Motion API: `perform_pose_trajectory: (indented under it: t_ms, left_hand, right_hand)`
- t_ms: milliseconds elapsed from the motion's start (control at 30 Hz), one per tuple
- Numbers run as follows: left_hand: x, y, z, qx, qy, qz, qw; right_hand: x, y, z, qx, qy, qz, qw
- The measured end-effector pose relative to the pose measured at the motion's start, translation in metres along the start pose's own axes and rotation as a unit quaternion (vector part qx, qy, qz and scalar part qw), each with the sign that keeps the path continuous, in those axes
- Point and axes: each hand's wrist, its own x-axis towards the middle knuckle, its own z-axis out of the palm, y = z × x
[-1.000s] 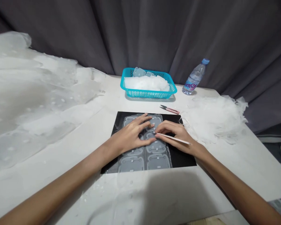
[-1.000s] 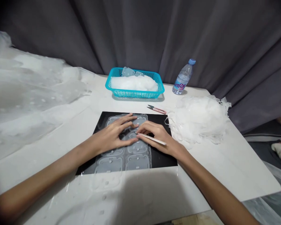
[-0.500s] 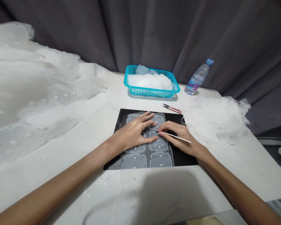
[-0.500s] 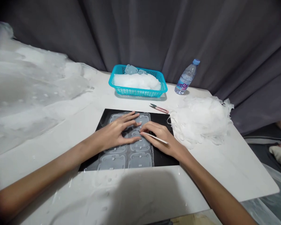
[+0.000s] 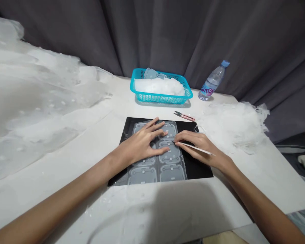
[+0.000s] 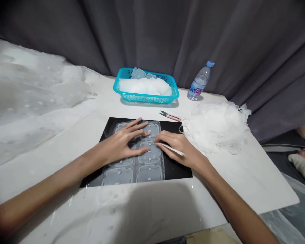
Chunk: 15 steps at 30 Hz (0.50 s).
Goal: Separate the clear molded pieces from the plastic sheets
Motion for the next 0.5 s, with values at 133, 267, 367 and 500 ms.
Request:
perform_pose_trajectory:
  t_ms: [133, 267, 367, 500]
  left_hand:
    - [0.001, 0.001, -0.002, 0.015, -0.002, 0.000, 1.000]
    - [0.001, 0.002, -0.002, 0.028, -0.001, 0.002, 1.000]
    - [0.001, 0.001, -0.002, 0.033, 0.000, 0.005, 0.999]
    - [0.001, 0.001, -0.003, 0.043, -0.005, 0.005, 0.999]
  right_hand:
    - [-0.002, 0.002, 0.000, 0.047, 0.008, -0.003, 0.999]
    - [0.001, 0.002, 0.005, 0.054, 0.012, -0.017, 0.998]
    - [0.002, 0.002, 0.007, 0.037, 0.010, -0.026, 0.999]
    - [0.003, 0.004, 0.013, 0.008, 0.018, -0.056, 0.998]
